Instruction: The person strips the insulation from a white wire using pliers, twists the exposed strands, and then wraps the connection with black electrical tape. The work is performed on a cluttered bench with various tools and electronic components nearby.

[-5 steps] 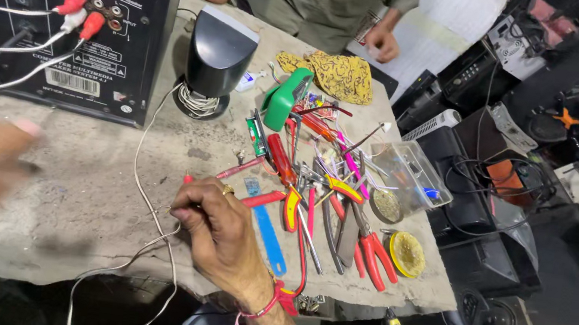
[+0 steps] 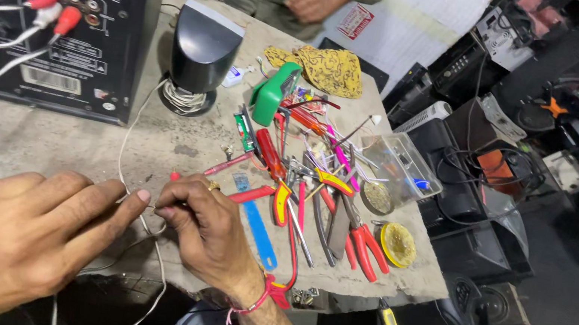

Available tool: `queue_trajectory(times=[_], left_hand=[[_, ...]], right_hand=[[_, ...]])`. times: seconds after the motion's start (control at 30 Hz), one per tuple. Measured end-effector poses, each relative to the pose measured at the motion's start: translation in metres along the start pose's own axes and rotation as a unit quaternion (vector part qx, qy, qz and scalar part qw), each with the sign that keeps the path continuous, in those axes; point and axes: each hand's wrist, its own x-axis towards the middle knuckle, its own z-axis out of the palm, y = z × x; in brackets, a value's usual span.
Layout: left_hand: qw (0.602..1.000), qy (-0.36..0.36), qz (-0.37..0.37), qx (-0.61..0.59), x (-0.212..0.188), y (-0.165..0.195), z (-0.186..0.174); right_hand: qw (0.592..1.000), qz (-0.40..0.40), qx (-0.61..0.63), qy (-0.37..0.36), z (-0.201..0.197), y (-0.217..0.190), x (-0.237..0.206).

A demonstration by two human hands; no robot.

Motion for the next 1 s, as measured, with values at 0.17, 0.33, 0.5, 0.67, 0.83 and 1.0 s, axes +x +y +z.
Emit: queue_trajectory(times=[0.17,0.33,0.5,0.67,0.83,1.0], left_hand=[[0.997,0.032,0.065,-0.005,0.004,-0.002,0.028],[0.997,0.025,0.053,-0.058,-0.006,-0.002,0.054],[0.78,-0.108,-0.409,-0.462,0.011,0.016,0.047],[0.458,-0.137,-0.522,-0.706,0.031,0.0,0.039],[0.875,0.062,-0.278,-0.39,0.023,-0.01,0.011],[0.937,0.013,-0.173,-0.303,0.022,-0.014,-0.012]], right_hand=[[1.0,-0.016,0.009,0.002,-0.007,0.002,-0.008],[1.0,-0.021,-0.018,-0.013,-0.009,0.008,-0.012],[0.992,-0.108,-0.05,0.034,-0.005,0.001,-0.002],[0.984,-0.125,-0.113,0.062,0.0,-0.01,0.009],[0.983,-0.141,-0.11,0.041,0.007,-0.011,0.015],[0.984,-0.122,-0.126,0.034,0.012,-0.014,0.014]])
